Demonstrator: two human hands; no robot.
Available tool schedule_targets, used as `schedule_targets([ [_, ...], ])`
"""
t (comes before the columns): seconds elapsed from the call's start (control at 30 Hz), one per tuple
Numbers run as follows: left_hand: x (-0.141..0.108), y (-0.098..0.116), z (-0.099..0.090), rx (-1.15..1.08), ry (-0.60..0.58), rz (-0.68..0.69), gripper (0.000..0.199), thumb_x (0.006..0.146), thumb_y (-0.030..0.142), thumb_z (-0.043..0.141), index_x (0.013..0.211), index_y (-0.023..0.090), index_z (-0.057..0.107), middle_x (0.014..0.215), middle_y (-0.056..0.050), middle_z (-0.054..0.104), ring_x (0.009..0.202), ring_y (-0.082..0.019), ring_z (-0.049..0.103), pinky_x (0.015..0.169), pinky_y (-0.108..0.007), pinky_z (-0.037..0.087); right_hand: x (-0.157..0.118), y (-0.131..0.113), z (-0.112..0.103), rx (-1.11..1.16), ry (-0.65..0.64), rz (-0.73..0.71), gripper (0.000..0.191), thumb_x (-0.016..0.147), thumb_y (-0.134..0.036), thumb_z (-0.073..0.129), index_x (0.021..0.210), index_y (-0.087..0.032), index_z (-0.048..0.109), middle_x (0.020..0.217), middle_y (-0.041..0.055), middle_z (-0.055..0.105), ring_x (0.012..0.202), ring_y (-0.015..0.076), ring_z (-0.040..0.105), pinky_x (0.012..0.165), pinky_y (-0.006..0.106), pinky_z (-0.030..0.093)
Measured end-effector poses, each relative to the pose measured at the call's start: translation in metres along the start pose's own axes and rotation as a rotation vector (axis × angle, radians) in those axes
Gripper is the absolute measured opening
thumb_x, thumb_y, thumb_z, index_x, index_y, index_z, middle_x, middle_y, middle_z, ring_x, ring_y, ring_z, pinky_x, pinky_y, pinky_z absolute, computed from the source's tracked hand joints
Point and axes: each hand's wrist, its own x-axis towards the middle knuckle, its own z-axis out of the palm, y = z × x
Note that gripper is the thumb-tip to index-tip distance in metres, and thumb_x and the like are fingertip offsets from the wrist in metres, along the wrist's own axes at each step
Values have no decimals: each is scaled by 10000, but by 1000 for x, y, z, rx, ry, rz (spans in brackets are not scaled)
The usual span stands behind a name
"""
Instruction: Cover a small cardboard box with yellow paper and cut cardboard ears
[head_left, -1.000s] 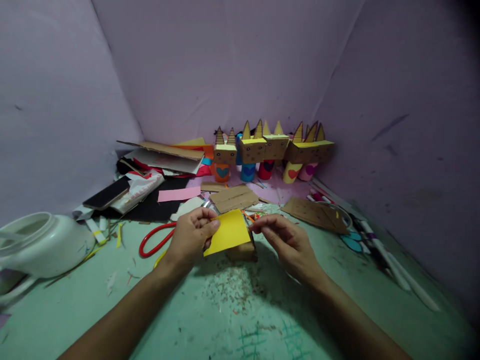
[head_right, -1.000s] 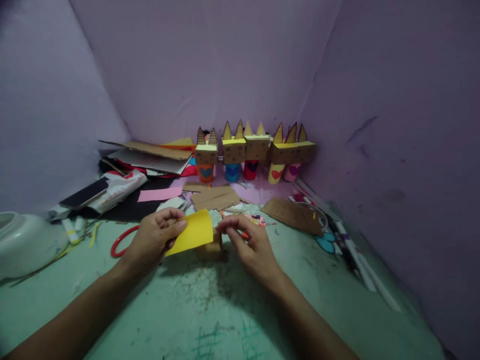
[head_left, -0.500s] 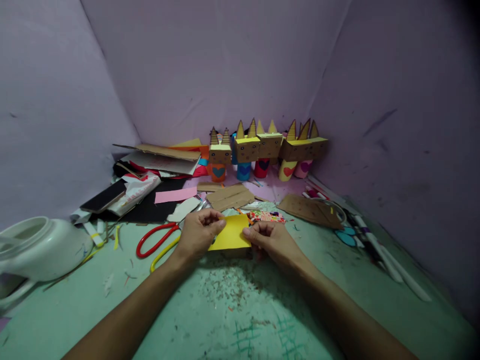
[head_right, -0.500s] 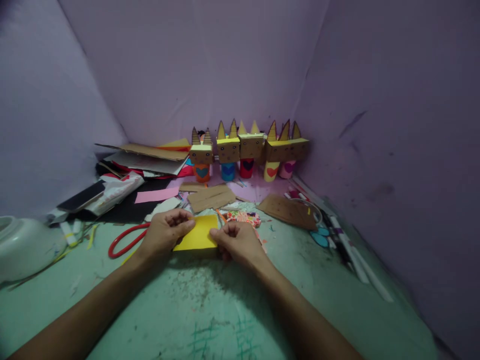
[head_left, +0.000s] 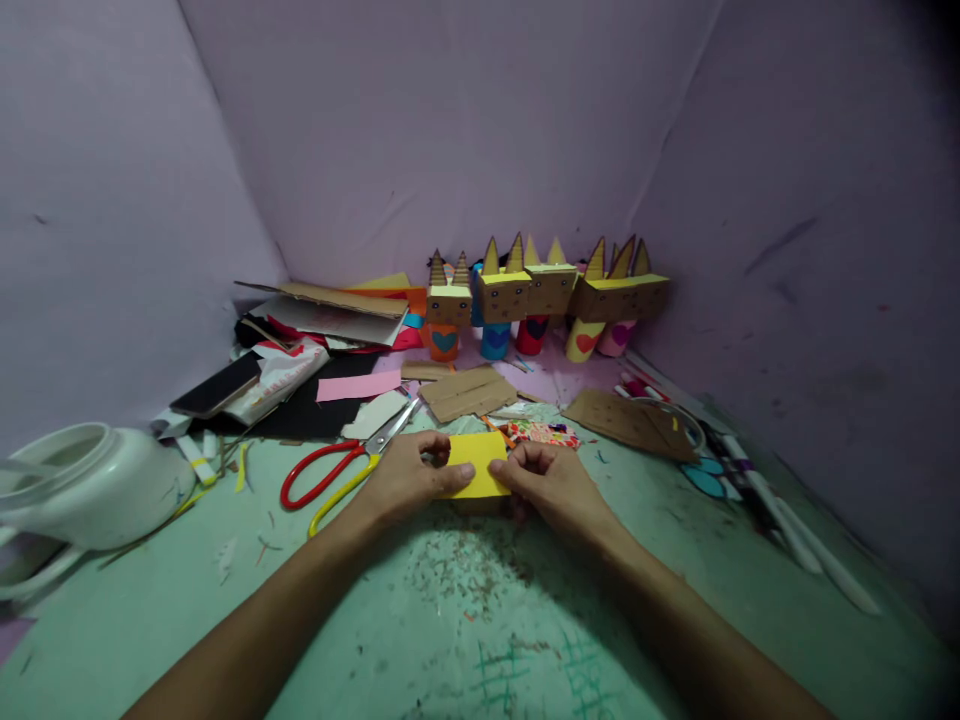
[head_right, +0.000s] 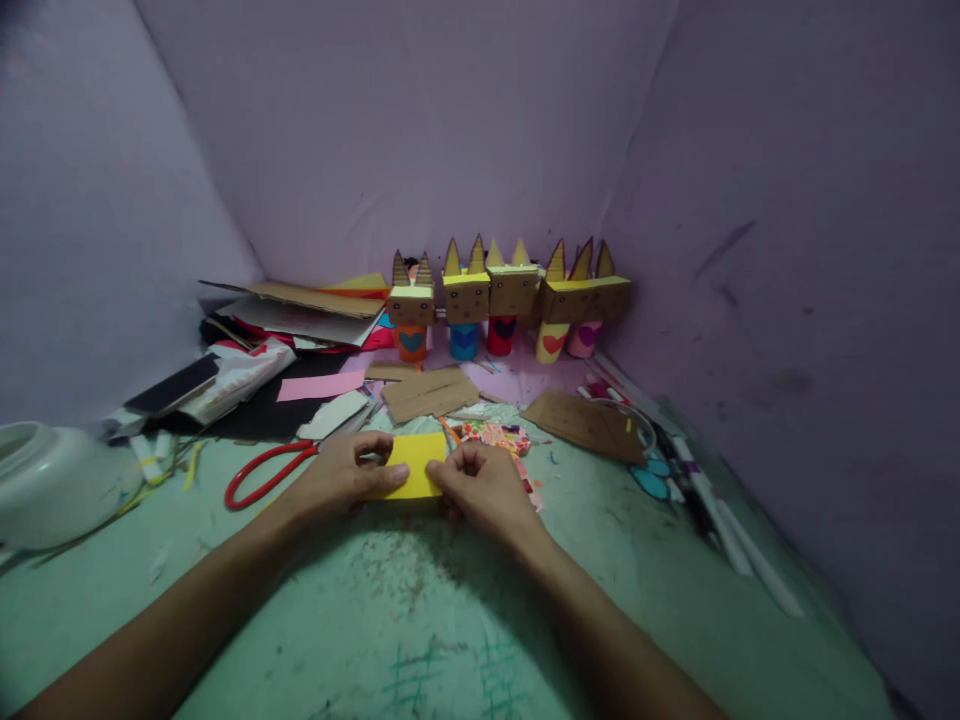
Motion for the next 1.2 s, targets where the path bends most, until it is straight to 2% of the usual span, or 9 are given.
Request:
schedule_targets([
  [0.1, 1, 1, 3, -5, -14, -9, 255, 592, 263, 704, 788, 103, 674, 731, -67, 650, 612, -157, 565, 502, -222, 424, 0, 0, -1, 19, -32, 28, 267, 663, -343, 639, 553, -181, 458, 385, -69, 508, 293, 68, 471, 318, 163, 328],
  [0.27, -1, 2, 2, 79, -91, -34, 182, 662, 301, 638, 709, 127, 663, 535, -1, 535, 421, -98, 430, 346, -187, 299, 1, 2, -2, 11, -81, 37, 302, 661, -392, 634, 540, -180, 455, 389, -73, 500, 302, 74, 489, 319, 164, 322],
  [0.43, -2, -2, -3, -2, -225, 65, 263, 702, 344, 623, 847, 129, 666, 720, -49, 613, 573, -134, 516, 440, -191, 371, 0, 5, -2, 67, -111, -21, 323, 635, -414, 667, 536, -183, 465, 405, -67, 502, 340, 72, 475, 371, 182, 348],
  [0.53, -5, -1, -2, -73, -213, 56, 270, 678, 344, 661, 819, 113, 668, 743, -65, 629, 642, -159, 543, 516, -216, 407, -1, 3, -4, 102, -141, -18, 341, 632, -440, 678, 545, -180, 475, 410, -66, 505, 346, 73, 470, 379, 185, 342],
  [0.7, -10, 4, 8, -384, -157, -127, 294, 627, 311, 698, 839, 117, 634, 765, -71, 649, 670, -189, 590, 610, -290, 462, -2, 0, -4, 179, -149, -5, 387, 624, -492, 691, 548, -176, 481, 408, -64, 496, 354, 78, 481, 395, 191, 355],
  [0.9, -5, 1, 11, -600, -40, -302, 237, 728, 321, 596, 832, 111, 632, 732, -98, 668, 649, -213, 618, 542, -302, 470, -4, -3, -2, 164, -197, -60, 444, 662, -585, 615, 546, -179, 479, 452, -46, 499, 379, 83, 464, 415, 207, 351],
  [1.0, -2, 2, 7, -696, 44, -382, 216, 783, 276, 523, 903, 121, 615, 729, -86, 673, 632, -207, 618, 532, -310, 483, -4, -8, -13, 0, -48, -207, 424, 737, -557, 544, 541, -184, 492, 453, -35, 494, 419, 98, 467, 460, 219, 360],
  [1.13, -1, 2, 3, -752, 78, -390, 206, 823, 279, 478, 908, 136, 600, 693, -65, 668, 577, -181, 602, 522, -310, 495, -1, -13, -50, -437, 463, -385, 382, 770, -508, 511, 565, -187, 535, 493, -10, 513, 479, 129, 470, 488, 242, 331],
  [1.2, 0, 1, 2, -776, 111, -378, 197, 828, 277, 477, 909, 142, 595, 706, -62, 669, 581, -181, 606, 528, -324, 508, 2, -12, -69, -665, 595, -313, 400, 781, -522, 475, 596, -183, 582, 519, 15, 553, 502, 154, 499, 485, 256, 318],
])
